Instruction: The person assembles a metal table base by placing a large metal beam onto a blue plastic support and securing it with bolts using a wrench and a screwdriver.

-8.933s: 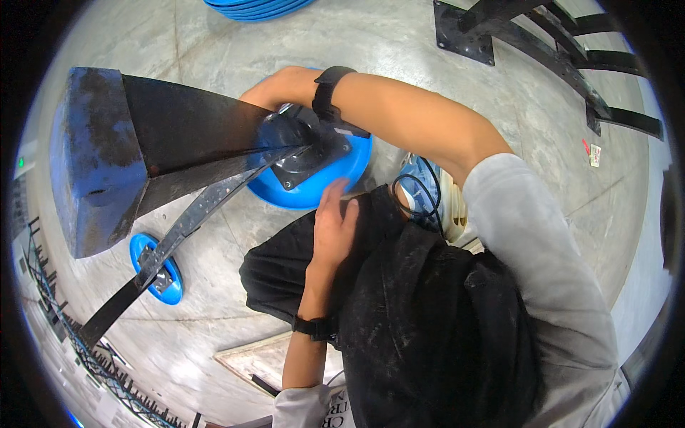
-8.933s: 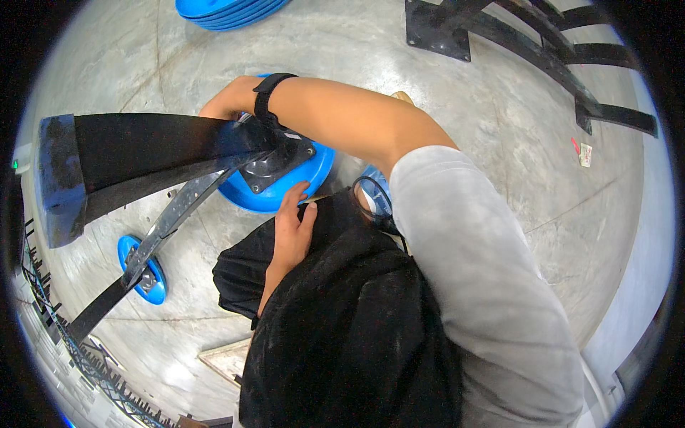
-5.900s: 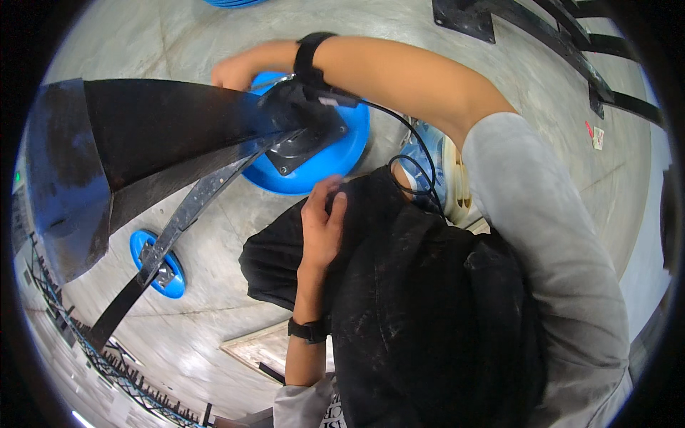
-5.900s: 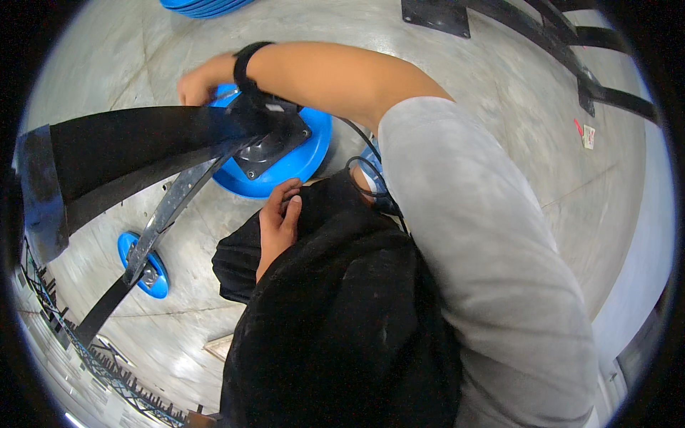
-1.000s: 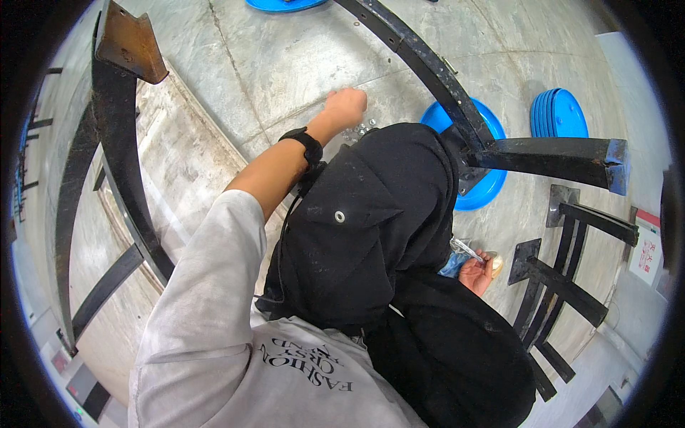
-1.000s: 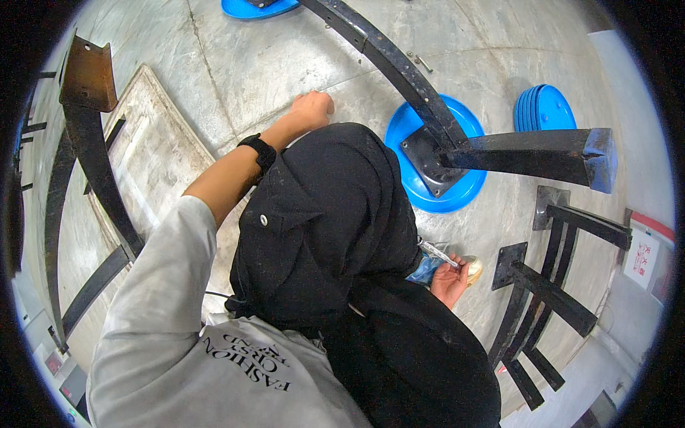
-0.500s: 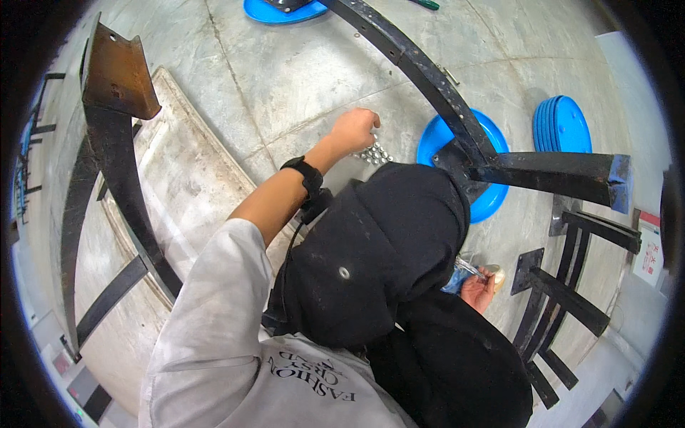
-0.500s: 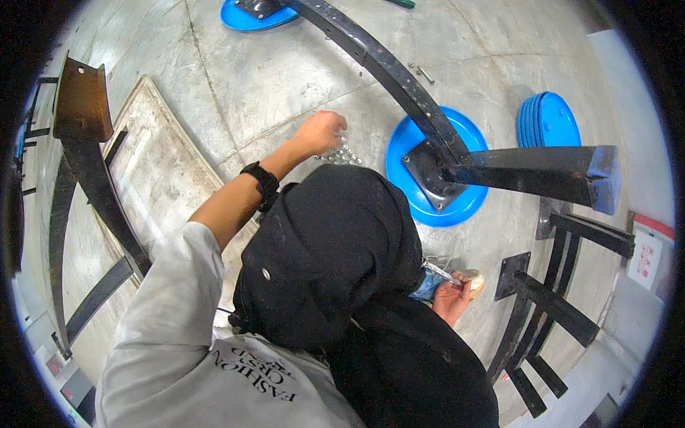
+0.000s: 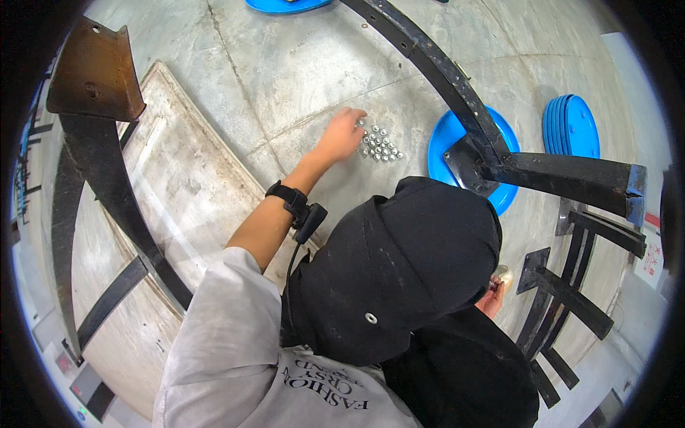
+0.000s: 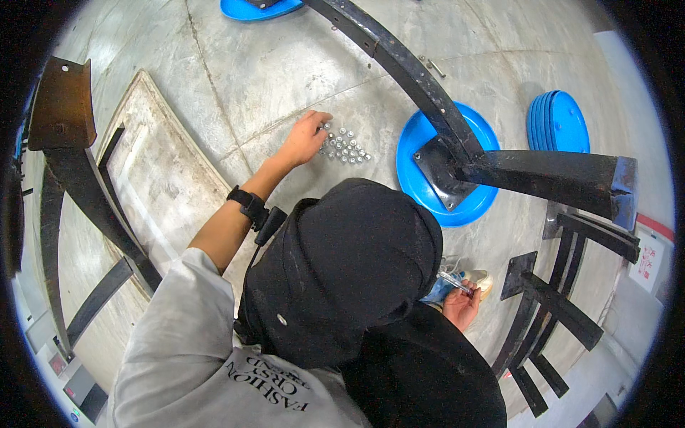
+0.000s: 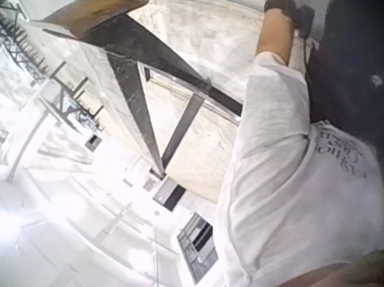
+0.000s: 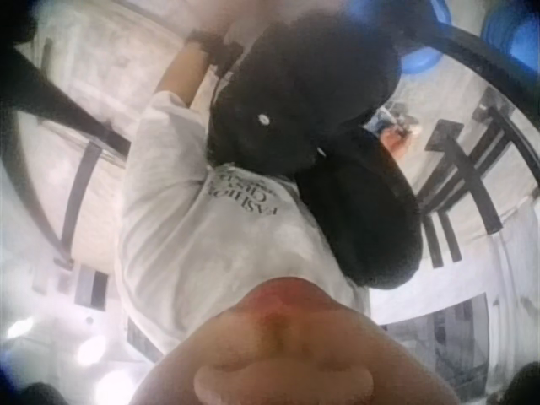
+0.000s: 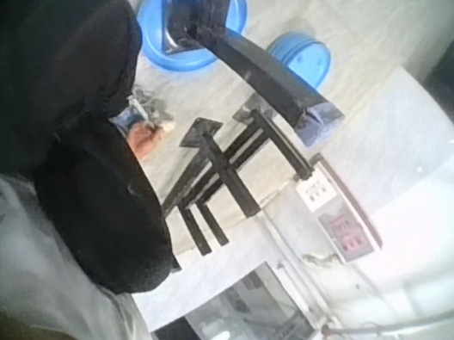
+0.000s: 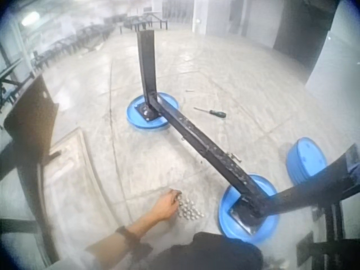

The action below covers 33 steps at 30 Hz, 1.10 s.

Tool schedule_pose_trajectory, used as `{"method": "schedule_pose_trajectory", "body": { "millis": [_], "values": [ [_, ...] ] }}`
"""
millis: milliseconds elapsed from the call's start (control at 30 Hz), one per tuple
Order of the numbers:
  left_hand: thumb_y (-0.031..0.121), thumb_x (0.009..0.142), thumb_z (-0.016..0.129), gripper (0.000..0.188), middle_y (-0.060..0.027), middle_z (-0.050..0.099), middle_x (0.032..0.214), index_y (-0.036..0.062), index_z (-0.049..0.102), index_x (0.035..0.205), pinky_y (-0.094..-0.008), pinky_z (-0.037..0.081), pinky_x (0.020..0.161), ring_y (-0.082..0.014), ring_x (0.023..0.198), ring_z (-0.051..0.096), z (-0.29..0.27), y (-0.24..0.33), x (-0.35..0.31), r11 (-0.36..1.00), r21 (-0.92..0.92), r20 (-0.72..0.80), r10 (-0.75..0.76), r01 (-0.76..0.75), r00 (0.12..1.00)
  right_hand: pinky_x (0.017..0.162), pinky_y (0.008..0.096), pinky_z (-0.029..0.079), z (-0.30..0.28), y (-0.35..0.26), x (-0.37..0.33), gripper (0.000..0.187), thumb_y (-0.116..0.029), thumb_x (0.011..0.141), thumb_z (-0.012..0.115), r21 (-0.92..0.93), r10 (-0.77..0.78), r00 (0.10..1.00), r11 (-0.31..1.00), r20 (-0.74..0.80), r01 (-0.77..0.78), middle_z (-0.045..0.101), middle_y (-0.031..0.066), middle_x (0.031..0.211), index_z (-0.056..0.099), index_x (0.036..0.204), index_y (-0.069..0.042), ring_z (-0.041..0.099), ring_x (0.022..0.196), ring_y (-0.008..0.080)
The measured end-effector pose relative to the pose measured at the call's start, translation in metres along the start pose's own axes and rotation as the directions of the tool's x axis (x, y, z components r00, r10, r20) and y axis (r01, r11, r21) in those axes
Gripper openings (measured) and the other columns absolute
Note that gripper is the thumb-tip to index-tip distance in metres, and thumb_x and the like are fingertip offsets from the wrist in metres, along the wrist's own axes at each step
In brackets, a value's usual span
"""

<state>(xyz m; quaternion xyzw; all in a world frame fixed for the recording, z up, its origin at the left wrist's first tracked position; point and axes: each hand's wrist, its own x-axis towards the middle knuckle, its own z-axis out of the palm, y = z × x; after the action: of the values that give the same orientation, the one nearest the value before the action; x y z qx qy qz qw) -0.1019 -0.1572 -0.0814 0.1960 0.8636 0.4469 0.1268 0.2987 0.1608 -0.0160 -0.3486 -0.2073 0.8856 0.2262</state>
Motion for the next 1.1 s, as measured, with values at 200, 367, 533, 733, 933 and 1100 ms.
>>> {"method": "schedule_pose_trajectory", "body": {
  "millis": [200,367,533,733,933,1100],
  "values": [
    [0.018,0.082,0.054,0.047,-0.0179,0.044,0.126,0.0064,0.043,0.127,-0.0443,0.037,0.096,-0.0337,0.117,0.042,0.004,0.022,-0.013,0.976,0.206,0.012,0.064,-0.065,0.998,0.07,0.0341,0.054,0.0,-0.001,-0.005,0.023,-0.023,0.095,0.045,-0.023,-0.025,0.999,0.999,-0.049,0.024,0.06,0.006,0.09,0.056,0.093,-0.003,0.058,0.095,0.02],
    [0.038,0.088,0.049,0.054,-0.0086,0.038,0.139,0.0108,0.04,0.133,-0.0487,0.028,0.102,-0.0285,0.128,0.035,0.028,0.033,-0.018,0.71,0.574,0.202,0.36,-0.408,0.911,0.069,0.0335,0.053,0.011,0.005,-0.006,0.025,-0.025,0.096,0.043,0.006,-0.03,0.997,1.0,-0.067,0.031,0.061,0.004,0.09,0.056,0.091,-0.004,0.06,0.093,0.021],
    [0.04,0.089,0.045,0.053,-0.008,0.036,0.141,0.0122,0.039,0.135,-0.0528,0.026,0.102,-0.0279,0.13,0.032,0.055,0.026,-0.014,0.699,0.641,0.114,0.32,-0.315,0.941,0.068,0.0325,0.053,0.005,0.004,-0.008,0.025,-0.025,0.096,0.044,-0.015,-0.04,0.992,0.999,-0.116,0.039,0.062,0.0042,0.089,0.057,0.091,-0.004,0.059,0.094,0.0201],
    [0.041,0.09,0.042,0.054,-0.0072,0.035,0.142,0.0125,0.038,0.136,-0.0551,0.024,0.102,-0.0269,0.131,0.031,0.055,0.026,-0.015,0.715,0.621,0.111,0.326,-0.321,0.939,0.067,0.0315,0.051,0.006,0.004,-0.011,0.023,-0.025,0.095,0.046,-0.047,-0.059,0.989,0.998,-0.139,0.053,0.063,0.004,0.091,0.058,0.091,-0.006,0.06,0.094,0.0194],
    [0.038,0.087,0.049,0.051,-0.0079,0.04,0.136,0.0134,0.043,0.131,-0.0549,0.024,0.102,-0.0273,0.127,0.035,0.049,0.028,-0.015,0.745,0.6,0.016,0.353,-0.291,0.936,0.067,0.0313,0.051,-0.001,0.006,-0.006,0.024,-0.026,0.095,0.047,-0.051,-0.043,0.989,0.998,-0.144,0.036,0.063,0.004,0.09,0.058,0.09,-0.005,0.059,0.095,0.0189],
    [0.022,0.077,0.061,0.039,-0.0072,0.05,0.117,0.0122,0.053,0.114,-0.0537,0.026,0.1,-0.026,0.115,0.044,0.022,0.027,-0.049,0.9,0.409,-0.081,0.201,-0.151,0.976,0.067,0.0311,0.051,0.0,0.004,-0.01,0.024,-0.026,0.095,0.047,-0.088,-0.061,0.992,0.995,-0.111,0.051,0.062,0.0037,0.088,0.058,0.091,-0.005,0.059,0.093,0.0183]
  ]
}}
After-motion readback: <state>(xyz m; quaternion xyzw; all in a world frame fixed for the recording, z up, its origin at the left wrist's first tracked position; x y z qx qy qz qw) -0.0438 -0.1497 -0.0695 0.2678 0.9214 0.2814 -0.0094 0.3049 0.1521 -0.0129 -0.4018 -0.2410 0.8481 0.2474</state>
